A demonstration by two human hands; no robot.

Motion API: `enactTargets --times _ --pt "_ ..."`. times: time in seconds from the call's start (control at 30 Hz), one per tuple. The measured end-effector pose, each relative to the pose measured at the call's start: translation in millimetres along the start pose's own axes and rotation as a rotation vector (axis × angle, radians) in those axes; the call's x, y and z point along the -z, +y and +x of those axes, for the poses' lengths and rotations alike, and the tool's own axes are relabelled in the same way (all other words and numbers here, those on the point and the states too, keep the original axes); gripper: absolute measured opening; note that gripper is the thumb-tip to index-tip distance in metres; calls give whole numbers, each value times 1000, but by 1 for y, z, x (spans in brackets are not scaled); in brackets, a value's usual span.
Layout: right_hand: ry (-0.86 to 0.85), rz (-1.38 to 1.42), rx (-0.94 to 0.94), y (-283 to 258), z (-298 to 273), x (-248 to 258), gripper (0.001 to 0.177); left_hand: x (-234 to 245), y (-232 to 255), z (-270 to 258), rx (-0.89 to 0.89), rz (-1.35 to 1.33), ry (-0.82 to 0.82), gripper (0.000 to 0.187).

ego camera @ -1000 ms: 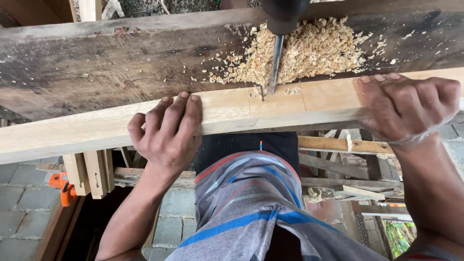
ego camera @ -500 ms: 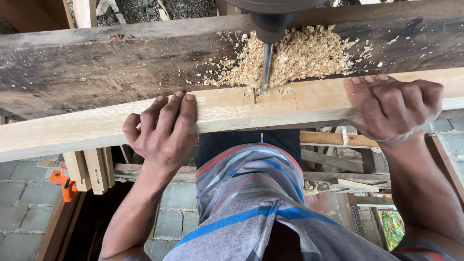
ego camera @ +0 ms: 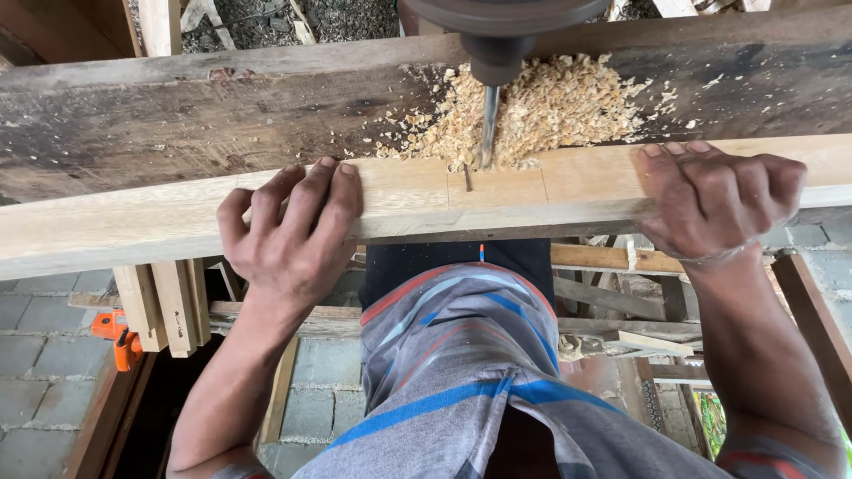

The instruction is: Drilling a series of holes into a wooden plank using a power drill

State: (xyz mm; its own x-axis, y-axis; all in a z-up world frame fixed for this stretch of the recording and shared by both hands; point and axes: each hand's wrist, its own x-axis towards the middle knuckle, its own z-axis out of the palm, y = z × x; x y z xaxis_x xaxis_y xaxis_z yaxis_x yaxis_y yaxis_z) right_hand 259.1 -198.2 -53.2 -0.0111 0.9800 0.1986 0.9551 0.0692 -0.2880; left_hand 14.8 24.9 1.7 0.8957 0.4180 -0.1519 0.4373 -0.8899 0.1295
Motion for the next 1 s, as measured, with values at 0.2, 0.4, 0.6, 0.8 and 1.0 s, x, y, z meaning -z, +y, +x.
enactTargets --times 0.2,0.4,0.6,0.8,1.0 --pt "-40 -15 26 0 -9 3 45 -3 9 -10 87 -30 78 9" --pt "-160 30 79 8 -3 11 39 -8 27 -33 165 -39 88 6" --pt "-67 59 112 13 -6 3 22 -6 25 -28 134 -36 17 6" --pt "-177 47 46 10 11 14 16 -7 18 -16 105 -30 28 6" --pt "-7 66 78 13 2 1 24 -4 9 -3 54 -24 12 8"
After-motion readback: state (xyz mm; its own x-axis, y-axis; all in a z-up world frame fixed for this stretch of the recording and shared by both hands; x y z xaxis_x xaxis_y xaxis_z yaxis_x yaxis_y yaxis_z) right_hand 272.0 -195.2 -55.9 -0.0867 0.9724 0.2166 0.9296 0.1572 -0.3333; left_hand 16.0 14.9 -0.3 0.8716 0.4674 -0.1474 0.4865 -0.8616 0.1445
